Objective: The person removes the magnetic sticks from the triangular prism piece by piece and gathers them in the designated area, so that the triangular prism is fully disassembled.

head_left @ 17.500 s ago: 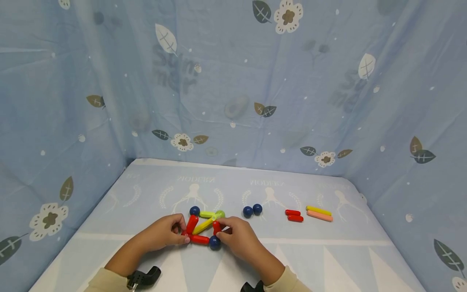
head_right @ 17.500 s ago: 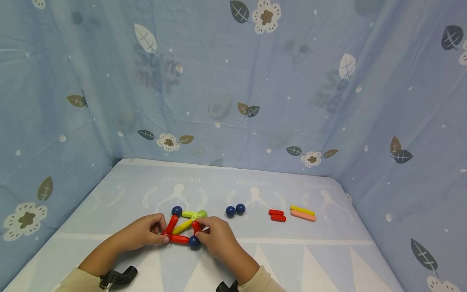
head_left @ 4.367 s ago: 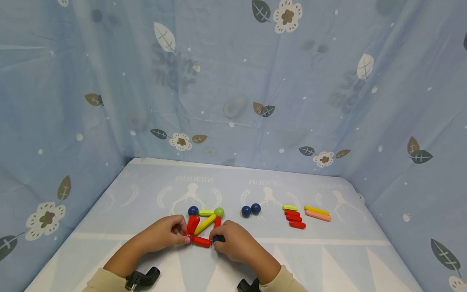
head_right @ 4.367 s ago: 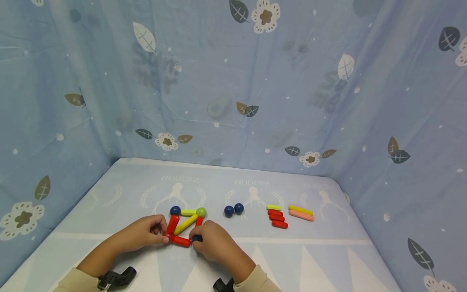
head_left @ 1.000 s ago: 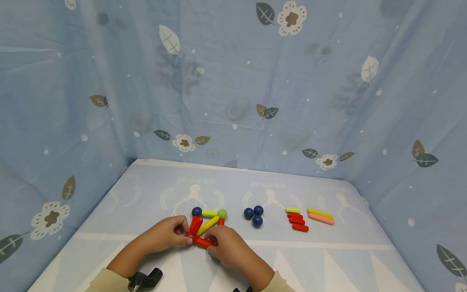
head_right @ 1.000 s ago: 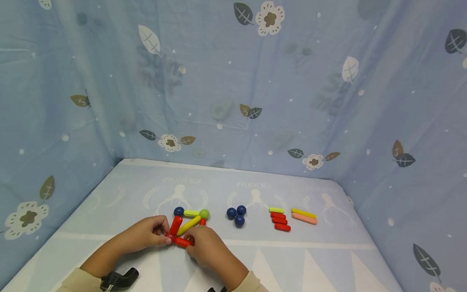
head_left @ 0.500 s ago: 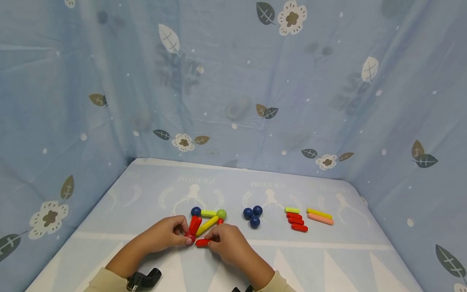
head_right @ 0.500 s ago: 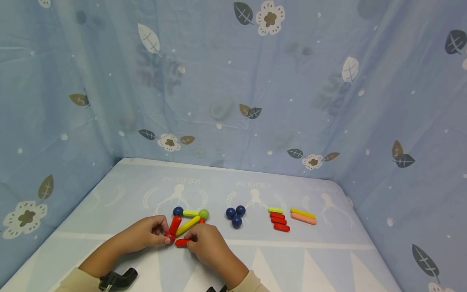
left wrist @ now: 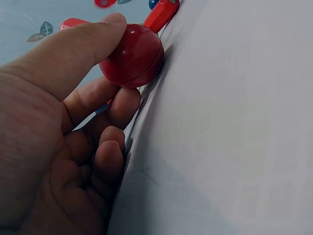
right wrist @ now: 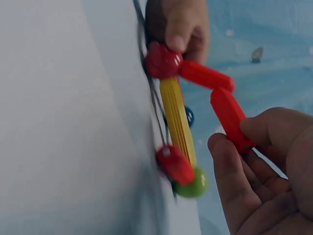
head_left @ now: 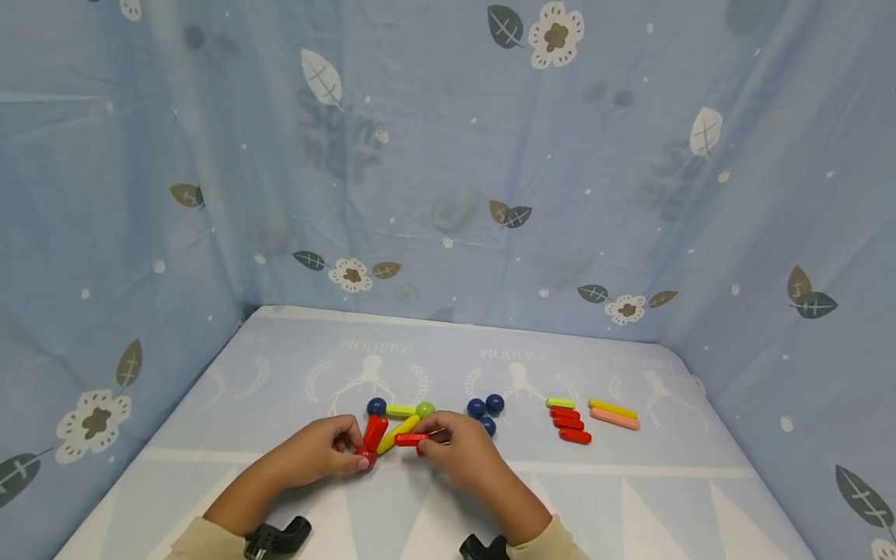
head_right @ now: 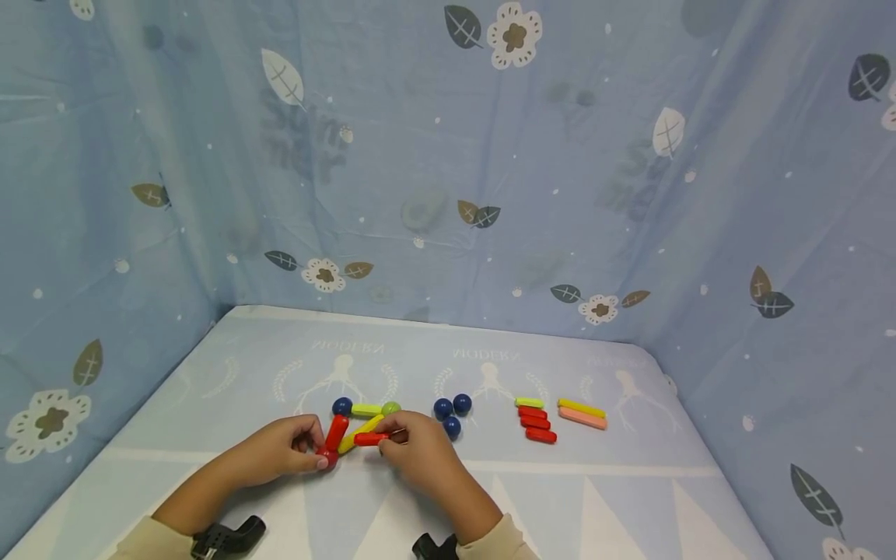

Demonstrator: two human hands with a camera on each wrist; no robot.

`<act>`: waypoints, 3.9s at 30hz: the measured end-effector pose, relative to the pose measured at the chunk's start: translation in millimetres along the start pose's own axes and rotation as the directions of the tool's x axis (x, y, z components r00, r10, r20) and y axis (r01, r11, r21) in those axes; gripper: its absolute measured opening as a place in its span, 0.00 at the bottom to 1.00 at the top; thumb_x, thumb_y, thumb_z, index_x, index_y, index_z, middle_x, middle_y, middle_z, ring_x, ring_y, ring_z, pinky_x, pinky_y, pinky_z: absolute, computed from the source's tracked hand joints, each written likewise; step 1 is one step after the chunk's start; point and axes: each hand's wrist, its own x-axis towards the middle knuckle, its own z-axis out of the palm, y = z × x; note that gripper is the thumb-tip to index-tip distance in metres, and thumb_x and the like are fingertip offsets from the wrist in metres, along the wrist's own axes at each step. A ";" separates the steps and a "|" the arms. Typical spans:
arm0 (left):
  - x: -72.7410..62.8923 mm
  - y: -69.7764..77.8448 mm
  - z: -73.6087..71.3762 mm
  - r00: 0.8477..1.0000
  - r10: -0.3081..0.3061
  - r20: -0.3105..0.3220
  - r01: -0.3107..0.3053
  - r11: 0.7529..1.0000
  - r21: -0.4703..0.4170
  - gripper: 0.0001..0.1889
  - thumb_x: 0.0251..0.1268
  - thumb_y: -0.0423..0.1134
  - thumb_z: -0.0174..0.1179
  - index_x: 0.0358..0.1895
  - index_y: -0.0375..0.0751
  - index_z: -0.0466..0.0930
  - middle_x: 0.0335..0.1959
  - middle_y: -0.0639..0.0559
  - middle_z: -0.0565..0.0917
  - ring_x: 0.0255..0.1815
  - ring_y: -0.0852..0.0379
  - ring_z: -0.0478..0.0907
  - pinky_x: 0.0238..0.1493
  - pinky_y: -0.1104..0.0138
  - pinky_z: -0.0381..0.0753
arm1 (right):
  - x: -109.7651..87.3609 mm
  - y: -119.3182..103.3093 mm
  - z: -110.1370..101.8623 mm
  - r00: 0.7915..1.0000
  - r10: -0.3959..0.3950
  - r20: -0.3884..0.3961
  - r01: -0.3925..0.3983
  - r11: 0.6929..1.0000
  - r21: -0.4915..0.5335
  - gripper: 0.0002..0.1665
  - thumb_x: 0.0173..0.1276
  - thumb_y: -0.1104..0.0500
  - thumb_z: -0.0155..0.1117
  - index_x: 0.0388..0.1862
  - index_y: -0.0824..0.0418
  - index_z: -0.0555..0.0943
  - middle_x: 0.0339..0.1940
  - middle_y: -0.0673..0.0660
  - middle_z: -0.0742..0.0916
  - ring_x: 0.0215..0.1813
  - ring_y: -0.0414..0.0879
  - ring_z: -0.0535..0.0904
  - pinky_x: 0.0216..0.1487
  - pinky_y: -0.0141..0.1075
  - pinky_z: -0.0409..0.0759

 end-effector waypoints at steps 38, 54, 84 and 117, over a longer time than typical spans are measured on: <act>4.5 1.0 3.4 0.998 -0.056 -0.015 0.057 0.998 0.007 0.21 0.53 0.54 0.81 0.38 0.50 0.79 0.30 0.52 0.77 0.34 0.53 0.72 0.31 0.67 0.68 | -73.1 88.5 -147.6 0.902 0.260 -0.344 -0.326 0.933 -0.151 0.12 0.69 0.58 0.74 0.51 0.48 0.88 0.51 0.51 0.90 0.49 0.46 0.83 0.42 0.35 0.80; 2.0 1.4 1.6 0.999 -0.037 -0.015 0.037 0.999 0.008 0.21 0.54 0.54 0.80 0.38 0.50 0.79 0.30 0.53 0.77 0.33 0.54 0.73 0.30 0.68 0.69 | -75.6 107.9 -149.0 0.900 0.305 -0.313 -0.362 0.921 -0.142 0.12 0.70 0.58 0.73 0.52 0.49 0.88 0.52 0.50 0.89 0.46 0.45 0.80 0.39 0.36 0.77; 1.8 0.4 1.8 0.999 -0.031 -0.012 0.031 1.000 0.007 0.20 0.55 0.54 0.80 0.38 0.50 0.79 0.30 0.52 0.77 0.32 0.54 0.72 0.29 0.68 0.67 | -79.6 120.6 -168.8 0.851 0.387 -0.356 -0.463 0.872 -0.158 0.14 0.72 0.60 0.70 0.55 0.55 0.86 0.54 0.58 0.88 0.46 0.51 0.80 0.39 0.37 0.79; 0.3 0.5 3.3 0.999 -0.037 -0.014 0.037 0.999 0.007 0.20 0.55 0.53 0.80 0.38 0.50 0.78 0.29 0.52 0.76 0.32 0.54 0.71 0.29 0.68 0.67 | -73.5 72.6 -124.7 0.855 0.289 -0.431 -0.375 0.918 -0.128 0.17 0.73 0.56 0.68 0.59 0.56 0.84 0.58 0.60 0.86 0.59 0.55 0.80 0.60 0.54 0.80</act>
